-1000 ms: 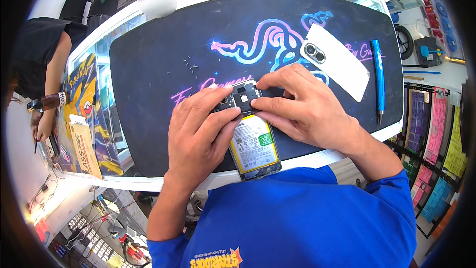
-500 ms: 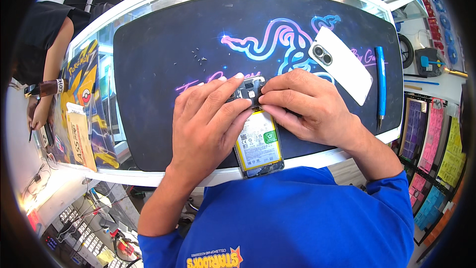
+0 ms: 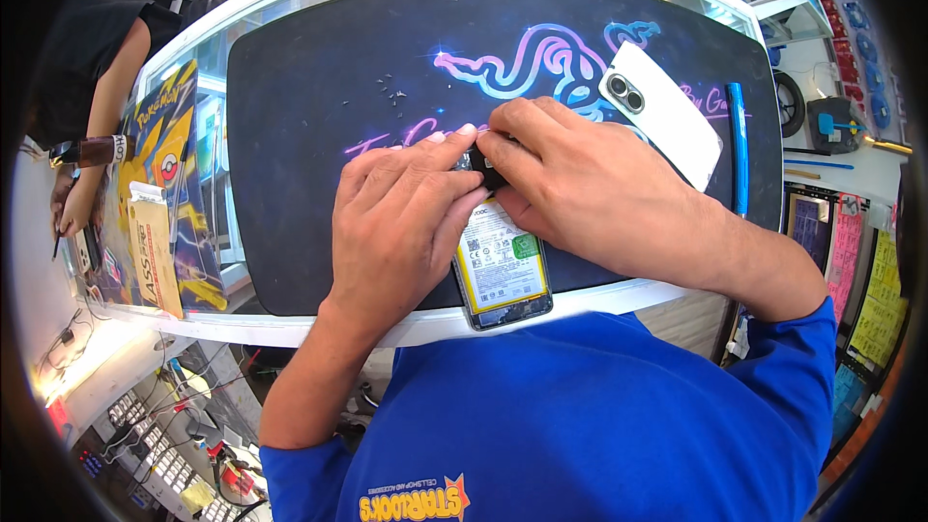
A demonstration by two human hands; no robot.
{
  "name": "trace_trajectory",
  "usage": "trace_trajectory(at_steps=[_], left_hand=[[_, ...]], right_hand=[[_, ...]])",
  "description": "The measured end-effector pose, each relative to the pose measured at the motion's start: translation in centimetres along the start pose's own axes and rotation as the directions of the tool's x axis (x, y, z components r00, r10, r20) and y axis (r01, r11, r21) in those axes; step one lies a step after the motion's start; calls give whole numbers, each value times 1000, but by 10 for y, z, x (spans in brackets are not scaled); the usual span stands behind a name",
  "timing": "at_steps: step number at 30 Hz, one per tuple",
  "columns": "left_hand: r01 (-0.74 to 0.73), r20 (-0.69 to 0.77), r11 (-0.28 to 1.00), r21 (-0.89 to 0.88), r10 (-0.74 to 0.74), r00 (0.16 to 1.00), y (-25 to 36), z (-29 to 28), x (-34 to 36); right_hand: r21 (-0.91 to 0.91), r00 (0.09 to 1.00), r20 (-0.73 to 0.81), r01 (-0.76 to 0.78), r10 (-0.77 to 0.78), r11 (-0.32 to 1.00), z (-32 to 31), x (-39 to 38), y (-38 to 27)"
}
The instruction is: The person holds a disassembled smartphone and repeatedly opens and closes the back cover while inspecting the internal battery and connectors. They use a metal prying tool to work on the upper edge of the device, then continue to manipulate the back cover and internal components.
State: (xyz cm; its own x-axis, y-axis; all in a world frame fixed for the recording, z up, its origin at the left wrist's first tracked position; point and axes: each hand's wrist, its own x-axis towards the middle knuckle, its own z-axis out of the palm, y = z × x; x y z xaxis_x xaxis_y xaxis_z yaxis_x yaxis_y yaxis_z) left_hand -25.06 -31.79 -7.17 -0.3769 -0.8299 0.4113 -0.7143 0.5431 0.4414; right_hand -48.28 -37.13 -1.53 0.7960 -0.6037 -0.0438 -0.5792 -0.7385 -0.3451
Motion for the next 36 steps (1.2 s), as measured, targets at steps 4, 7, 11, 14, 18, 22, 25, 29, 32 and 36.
trace_trajectory(at_steps=[4,7,11,14,18,22,25,29,32,36], left_hand=[[13,2,999,-37,-13,1000,-1,1,-3],[39,-9,993,-110,-40,999,-3,2,-7],[58,-46,979,-197,-69,997,-4,6,-10],[53,-61,968,-244,-70,996,-7,9,-12],[38,-91,961,-274,-65,994,-7,10,-9],[34,-91,959,-282,-62,994,-8,10,-12],[37,-79,963,-266,-61,995,-7,8,-11],[19,-95,967,-253,-45,994,-8,10,-12],[21,-85,968,-250,-44,995,-8,10,-12],[18,-76,969,-245,-38,996,-8,9,-12]], right_hand=[[-40,1000,30,9,-8,999,-2,5,-2],[-51,999,41,36,-33,998,-1,6,0],[-52,999,1,54,-54,997,0,6,0],[-100,998,15,59,-58,993,1,8,-1],[-188,995,65,84,-73,979,1,9,-3],[-224,985,90,165,-148,961,1,13,0],[-253,979,95,201,-183,946,1,14,2],[-252,976,130,205,-177,946,-2,16,0],[-228,977,100,206,-187,952,0,16,4],[-235,977,68,213,-202,948,1,15,5]])
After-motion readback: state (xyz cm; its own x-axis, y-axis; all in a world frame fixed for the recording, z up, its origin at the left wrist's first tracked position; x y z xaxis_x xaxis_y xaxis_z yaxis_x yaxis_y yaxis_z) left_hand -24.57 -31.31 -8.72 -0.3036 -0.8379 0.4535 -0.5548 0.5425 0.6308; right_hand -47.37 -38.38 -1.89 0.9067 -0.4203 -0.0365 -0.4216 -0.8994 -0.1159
